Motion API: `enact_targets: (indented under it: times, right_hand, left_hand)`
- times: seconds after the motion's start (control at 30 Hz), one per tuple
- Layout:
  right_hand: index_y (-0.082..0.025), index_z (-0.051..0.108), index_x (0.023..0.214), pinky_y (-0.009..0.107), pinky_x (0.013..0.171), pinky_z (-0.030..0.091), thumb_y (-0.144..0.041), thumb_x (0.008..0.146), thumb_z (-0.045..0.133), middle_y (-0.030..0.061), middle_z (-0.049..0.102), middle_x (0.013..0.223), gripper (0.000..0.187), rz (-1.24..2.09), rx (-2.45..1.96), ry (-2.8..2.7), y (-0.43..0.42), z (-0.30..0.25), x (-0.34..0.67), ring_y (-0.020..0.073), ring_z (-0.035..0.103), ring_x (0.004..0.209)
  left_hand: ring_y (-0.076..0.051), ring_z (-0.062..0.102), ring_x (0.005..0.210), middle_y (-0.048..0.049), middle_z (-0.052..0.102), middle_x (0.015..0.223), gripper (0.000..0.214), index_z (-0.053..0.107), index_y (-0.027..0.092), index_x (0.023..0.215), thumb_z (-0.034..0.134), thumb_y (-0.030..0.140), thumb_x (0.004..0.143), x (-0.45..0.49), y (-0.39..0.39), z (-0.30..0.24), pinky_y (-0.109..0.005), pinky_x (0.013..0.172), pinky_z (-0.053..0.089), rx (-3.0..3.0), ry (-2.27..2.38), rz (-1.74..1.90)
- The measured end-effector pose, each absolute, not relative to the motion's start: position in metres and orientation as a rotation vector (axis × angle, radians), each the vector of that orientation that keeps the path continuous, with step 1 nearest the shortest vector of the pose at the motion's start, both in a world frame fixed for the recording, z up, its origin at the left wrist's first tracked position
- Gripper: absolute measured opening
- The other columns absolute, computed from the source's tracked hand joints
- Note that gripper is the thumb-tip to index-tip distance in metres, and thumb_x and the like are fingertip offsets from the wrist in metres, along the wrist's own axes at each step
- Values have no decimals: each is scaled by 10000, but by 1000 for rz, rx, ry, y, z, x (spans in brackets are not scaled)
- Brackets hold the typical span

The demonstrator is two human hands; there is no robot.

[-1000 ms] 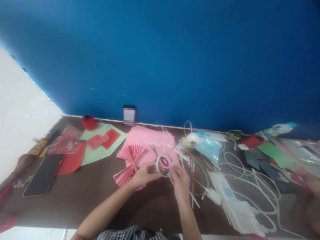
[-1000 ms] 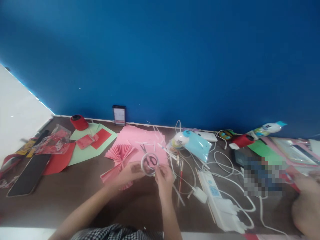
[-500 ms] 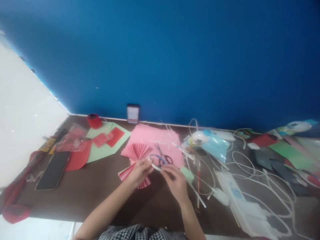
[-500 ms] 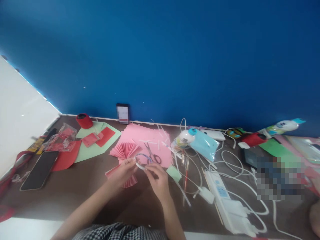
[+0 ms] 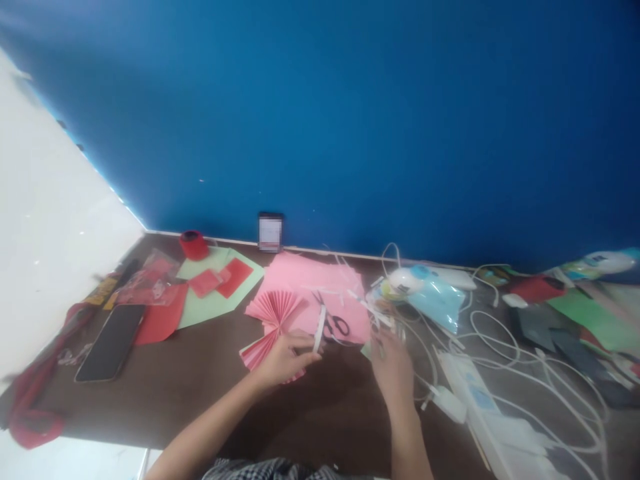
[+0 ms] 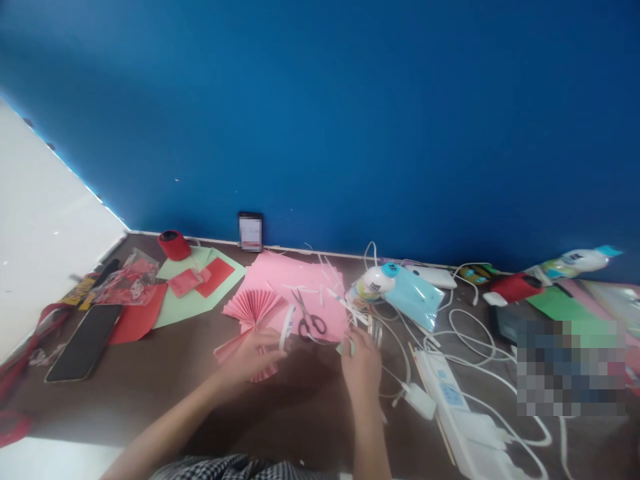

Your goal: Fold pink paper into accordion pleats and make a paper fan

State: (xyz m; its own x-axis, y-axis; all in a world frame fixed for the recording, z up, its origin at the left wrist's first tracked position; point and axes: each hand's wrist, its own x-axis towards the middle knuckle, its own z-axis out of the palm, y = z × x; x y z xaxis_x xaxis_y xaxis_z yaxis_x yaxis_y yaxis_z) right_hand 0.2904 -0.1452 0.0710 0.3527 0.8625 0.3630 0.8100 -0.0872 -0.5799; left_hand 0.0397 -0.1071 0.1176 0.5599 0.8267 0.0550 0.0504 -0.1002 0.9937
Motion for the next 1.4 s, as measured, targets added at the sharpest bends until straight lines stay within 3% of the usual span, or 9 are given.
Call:
enact_targets:
  times: [0.2, 0.3, 0.43, 0.63, 0.83, 1.03, 1.2, 1.4]
  right_hand:
    - [-183, 637, 938, 343, 764, 511, -356, 817, 518, 102, 657, 958, 243, 661, -1552, -1355, -150, 110, 228, 214, 619, 869]
    - [-175, 628, 932, 297, 660, 530, -359, 763, 609, 77, 666, 867, 250, 841, -1486, -1236, -151, 122, 209, 191, 636, 741]
    - [-166, 649, 802, 296, 666, 538, -335, 727, 655, 66, 669, 795, 186, 788, -1481, -1176, -151, 123, 203, 191, 640, 716]
    - [-196, 665, 979, 310, 661, 549, -277, 775, 610, 71, 683, 872, 226, 681, -1446, -1374, -155, 117, 203, 183, 646, 723]
    - [-242, 696, 896, 333, 708, 536, -196, 778, 600, 50, 671, 815, 159, 398, -1324, -1529, -157, 117, 205, 187, 634, 770]
    - [-216, 656, 787, 336, 726, 523, -196, 770, 612, 52, 631, 828, 51, 642, -1311, -1441, -163, 120, 210, 189, 613, 814]
    - [-204, 602, 762, 399, 826, 486, -200, 794, 581, 60, 633, 851, 39, 567, -1269, -1248, -165, 126, 208, 204, 597, 897]
    - [-200, 528, 813, 350, 677, 518, -219, 820, 553, 23, 630, 720, 32, 506, -1290, -1051, -170, 125, 208, 161, 620, 661]
  left_hand:
    - [-199, 545, 877, -97, 643, 859, 223, 687, 203, 950, 487, 230, 853, 37, -104, 99, -344, 791, 440, 2072, 696, 852]
    - [-218, 507, 935, -105, 625, 939, 264, 634, 224, 1074, 474, 231, 864, 33, -104, 96, -391, 828, 414, 2332, 758, 822]
    - [-213, 496, 955, -87, 628, 938, 254, 633, 230, 1060, 450, 226, 884, 29, -103, 89, -382, 849, 386, 2404, 898, 854]
    - [-207, 502, 944, -67, 641, 937, 225, 661, 253, 995, 468, 235, 880, 27, -100, 83, -374, 848, 369, 2356, 936, 866]
    - [-207, 517, 949, -74, 645, 946, 249, 642, 248, 1047, 456, 227, 883, 28, -103, 96, -369, 835, 403, 2366, 857, 822]
    - [-218, 528, 980, -96, 645, 944, 280, 613, 223, 1096, 455, 199, 866, 28, -110, 99, -384, 837, 432, 2436, 708, 755]
    - [-185, 578, 821, -103, 650, 841, 277, 637, 174, 1033, 424, 259, 878, 42, -124, 92, -295, 751, 452, 2269, 594, 674]
    - [-177, 596, 830, -94, 655, 925, 314, 623, 165, 1054, 490, 363, 851, 48, -136, 99, -262, 756, 446, 1958, 568, 598]
